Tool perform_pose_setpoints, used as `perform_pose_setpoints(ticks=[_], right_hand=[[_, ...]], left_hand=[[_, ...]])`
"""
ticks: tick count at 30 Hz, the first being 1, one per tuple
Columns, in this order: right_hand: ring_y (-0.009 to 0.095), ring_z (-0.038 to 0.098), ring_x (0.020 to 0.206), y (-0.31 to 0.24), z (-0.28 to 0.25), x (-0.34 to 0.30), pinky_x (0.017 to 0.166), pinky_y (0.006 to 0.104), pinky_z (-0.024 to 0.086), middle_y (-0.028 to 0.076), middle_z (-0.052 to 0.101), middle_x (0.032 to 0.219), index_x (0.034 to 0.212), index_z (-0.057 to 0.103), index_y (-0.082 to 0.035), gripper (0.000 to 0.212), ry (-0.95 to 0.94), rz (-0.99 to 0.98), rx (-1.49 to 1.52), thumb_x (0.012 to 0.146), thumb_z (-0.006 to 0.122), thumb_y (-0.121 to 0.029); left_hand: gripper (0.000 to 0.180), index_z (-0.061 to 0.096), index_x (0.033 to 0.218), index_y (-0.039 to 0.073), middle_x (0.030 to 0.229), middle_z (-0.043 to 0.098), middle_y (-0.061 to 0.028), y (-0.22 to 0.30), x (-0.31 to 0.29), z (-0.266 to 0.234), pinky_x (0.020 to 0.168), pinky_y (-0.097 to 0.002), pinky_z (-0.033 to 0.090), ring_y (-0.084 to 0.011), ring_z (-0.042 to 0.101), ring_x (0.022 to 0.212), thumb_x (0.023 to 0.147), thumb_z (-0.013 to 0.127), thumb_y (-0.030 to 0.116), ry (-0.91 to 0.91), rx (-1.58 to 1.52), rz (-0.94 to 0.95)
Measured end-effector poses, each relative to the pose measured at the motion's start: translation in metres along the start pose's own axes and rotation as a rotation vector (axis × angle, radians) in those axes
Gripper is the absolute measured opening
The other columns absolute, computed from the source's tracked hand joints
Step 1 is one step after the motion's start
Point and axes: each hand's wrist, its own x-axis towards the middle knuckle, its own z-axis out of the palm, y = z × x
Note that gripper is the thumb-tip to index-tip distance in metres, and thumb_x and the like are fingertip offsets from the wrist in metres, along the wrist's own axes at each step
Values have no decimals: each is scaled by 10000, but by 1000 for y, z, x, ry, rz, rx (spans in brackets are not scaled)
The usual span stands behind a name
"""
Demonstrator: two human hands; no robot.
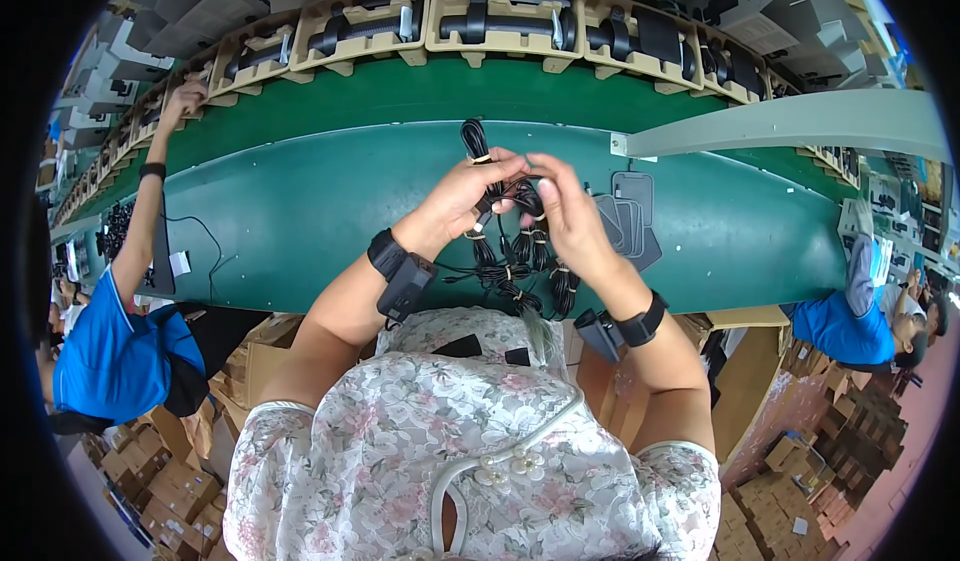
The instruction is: The person picks up a cable and a square pad from the table, fits them together, and places the assembly into a cardboard tray. They also retrieve more square pads from a box to continue assembling them with cables before placing them into the trays.
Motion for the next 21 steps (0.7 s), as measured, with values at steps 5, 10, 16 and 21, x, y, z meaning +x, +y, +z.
perform_pose_setpoints(ticks=[5,10,16,21], right_hand=[[256,599,741,-9,1,-13,629,311,479,164,575,1004,1125,524,-48,251,-68,-189,-360,906,471,-158],[177,572,622,14,-35,24,572,274,461,125,603,825,1088,570,-48,240,175,-354,-593,884,515,-164],[45,450,469,59,-114,129,431,212,354,21,575,628,1028,611,-46,233,605,-75,-436,897,505,-208],[209,615,680,100,-139,197,580,332,466,125,639,768,961,626,-50,257,617,165,-786,886,480,-248]], left_hand=[[125,538,868,46,734,569,-62,-4,6,-7,428,-208,380,-117,534,615,861,575,166,117,-12,70],[180,499,920,35,726,571,-67,-3,7,-11,419,-216,357,-105,513,573,851,595,171,239,66,317],[236,455,974,35,645,480,-4,-3,-19,-48,411,-201,280,-64,399,476,860,591,191,311,416,256],[176,454,902,75,588,371,46,-19,-39,-70,403,-191,234,-34,314,446,879,564,210,532,348,196]])
